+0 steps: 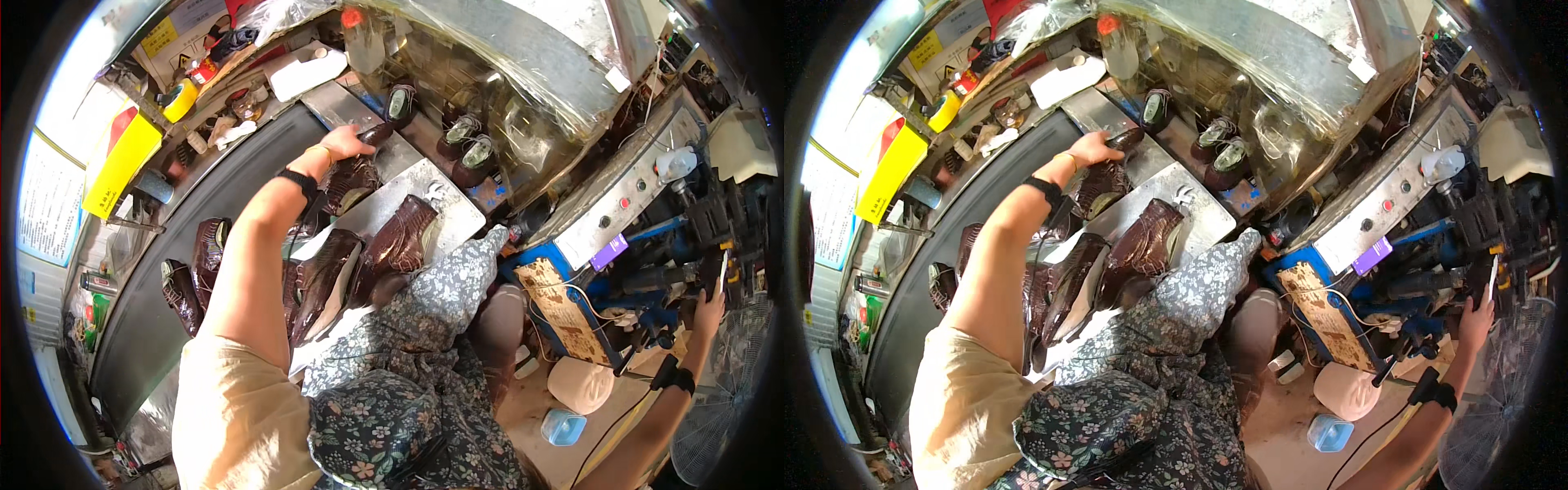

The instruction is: Assembling shoe components on a production line.

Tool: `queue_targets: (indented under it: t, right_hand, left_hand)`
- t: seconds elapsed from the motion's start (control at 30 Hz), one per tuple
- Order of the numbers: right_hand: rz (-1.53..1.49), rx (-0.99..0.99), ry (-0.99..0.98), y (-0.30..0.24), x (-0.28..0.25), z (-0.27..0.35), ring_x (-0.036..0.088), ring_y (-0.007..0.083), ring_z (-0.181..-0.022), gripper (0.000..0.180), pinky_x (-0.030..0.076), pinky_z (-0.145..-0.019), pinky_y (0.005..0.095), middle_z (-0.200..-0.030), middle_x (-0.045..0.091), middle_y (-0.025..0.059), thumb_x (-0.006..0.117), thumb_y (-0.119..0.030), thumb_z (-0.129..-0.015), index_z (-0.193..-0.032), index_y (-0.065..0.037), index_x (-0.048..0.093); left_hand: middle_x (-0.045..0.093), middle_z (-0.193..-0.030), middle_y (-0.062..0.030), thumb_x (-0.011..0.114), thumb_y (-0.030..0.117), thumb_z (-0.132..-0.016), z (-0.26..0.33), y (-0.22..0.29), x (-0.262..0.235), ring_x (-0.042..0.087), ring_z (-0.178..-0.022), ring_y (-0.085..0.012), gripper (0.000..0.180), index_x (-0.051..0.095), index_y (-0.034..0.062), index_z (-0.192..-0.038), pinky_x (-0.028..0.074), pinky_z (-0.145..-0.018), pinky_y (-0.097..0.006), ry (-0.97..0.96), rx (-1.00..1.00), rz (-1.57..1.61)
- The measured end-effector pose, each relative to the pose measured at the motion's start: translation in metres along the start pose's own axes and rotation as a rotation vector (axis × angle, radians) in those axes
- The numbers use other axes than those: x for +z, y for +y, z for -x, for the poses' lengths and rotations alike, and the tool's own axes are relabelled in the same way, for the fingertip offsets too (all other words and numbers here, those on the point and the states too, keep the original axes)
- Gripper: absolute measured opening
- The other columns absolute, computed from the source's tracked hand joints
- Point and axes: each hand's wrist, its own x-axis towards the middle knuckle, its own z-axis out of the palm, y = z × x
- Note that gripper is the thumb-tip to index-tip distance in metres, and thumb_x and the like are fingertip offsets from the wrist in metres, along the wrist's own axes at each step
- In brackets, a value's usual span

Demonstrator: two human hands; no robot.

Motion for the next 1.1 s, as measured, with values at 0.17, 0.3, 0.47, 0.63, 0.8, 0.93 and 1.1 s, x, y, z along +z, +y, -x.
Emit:
queue_targets:
  t: [0.17,0.3,0.47,0.63,0.8,0.93,1.1]
  right_hand:
    - [0.379,-0.034,-0.01,-0.071,-0.056,0.005,0.042,0.0417,-0.13,0.058,0.041,-0.102,0.0485,-0.144,0.039,0.0224,0.06,-0.026,-0.092,-0.145,-0.015,0.039]
    - [-0.464,-0.528,0.112,-0.192,-0.075,0.089,0.046,0.0372,-0.128,0.05,0.035,-0.108,0.0435,-0.138,0.05,0.0206,0.065,-0.006,-0.084,-0.133,-0.002,0.051]
    - [-1.574,-0.392,-0.533,-0.391,-0.119,0.206,0.061,0.0138,-0.107,0.031,0.047,-0.094,0.0289,-0.114,0.067,0.0107,0.063,-0.013,-0.094,-0.122,0.001,0.062]
    - [-2.078,-0.29,-0.523,-0.441,-0.184,0.19,0.059,0.0186,-0.108,0.048,0.048,-0.092,0.0309,-0.133,0.055,0.0141,0.061,-0.019,-0.096,-0.14,-0.006,0.045]
    - [-1.859,-0.451,-0.472,-0.431,-0.174,0.298,0.069,0.0274,-0.098,0.03,0.054,-0.085,0.0357,-0.107,0.069,0.0149,0.069,-0.01,-0.084,-0.113,-0.002,0.065]
    - [-1.342,-0.691,-0.297,-0.404,-0.187,0.313,0.069,0.0314,-0.088,0.03,0.056,-0.075,0.0372,-0.1,0.069,0.0177,0.075,-0.019,-0.078,-0.102,-0.003,0.07]
    - [-1.379,-0.698,-0.66,-0.392,-0.196,0.289,0.068,0.0347,-0.081,0.032,0.054,-0.069,0.0358,-0.088,0.067,0.0207,0.078,-0.019,-0.075,-0.1,0.0,0.07]
  left_hand:
    - [0.068,-0.104,-0.0216,0.075,0.042,-0.067,-0.009,0.012,0.014,0.065,-0.1,-0.0351,0.066,0.059,-0.0021,-0.113,0.052,-0.085,-0.041,0.054,-0.169,-0.212]
    - [0.067,-0.097,-0.0213,0.075,0.038,-0.066,0.029,0.035,0.01,0.065,-0.094,-0.0361,0.064,0.057,-0.0002,-0.114,0.051,-0.083,-0.043,0.303,0.064,-0.304]
    - [0.067,-0.109,-0.0129,0.075,0.005,-0.069,0.172,0.112,-0.027,0.065,-0.101,-0.0309,0.052,0.059,0.0061,-0.119,0.052,-0.087,-0.036,0.517,0.709,0.067]
    - [0.057,-0.132,-0.0123,0.067,0.005,-0.072,0.293,0.147,0.005,0.048,-0.128,-0.0282,0.05,0.062,0.0148,-0.121,0.034,-0.108,-0.047,0.365,1.42,-0.189]
    - [0.063,-0.114,-0.0087,0.052,0.022,-0.098,0.255,0.154,0.138,0.059,-0.108,-0.0203,0.025,0.066,0.0024,-0.106,0.047,-0.093,-0.036,0.103,0.204,1.665]
    - [0.068,-0.086,-0.0077,0.045,0.033,-0.101,0.243,0.16,0.173,0.066,-0.074,-0.016,0.037,0.064,0.0018,-0.104,0.054,-0.066,-0.028,-0.616,-0.077,1.606]
    - [0.064,-0.075,-0.0041,0.045,0.034,-0.102,0.258,0.179,0.159,0.061,-0.055,-0.0146,0.034,0.062,0.0058,-0.093,0.049,-0.046,-0.026,-0.572,-0.165,1.487]
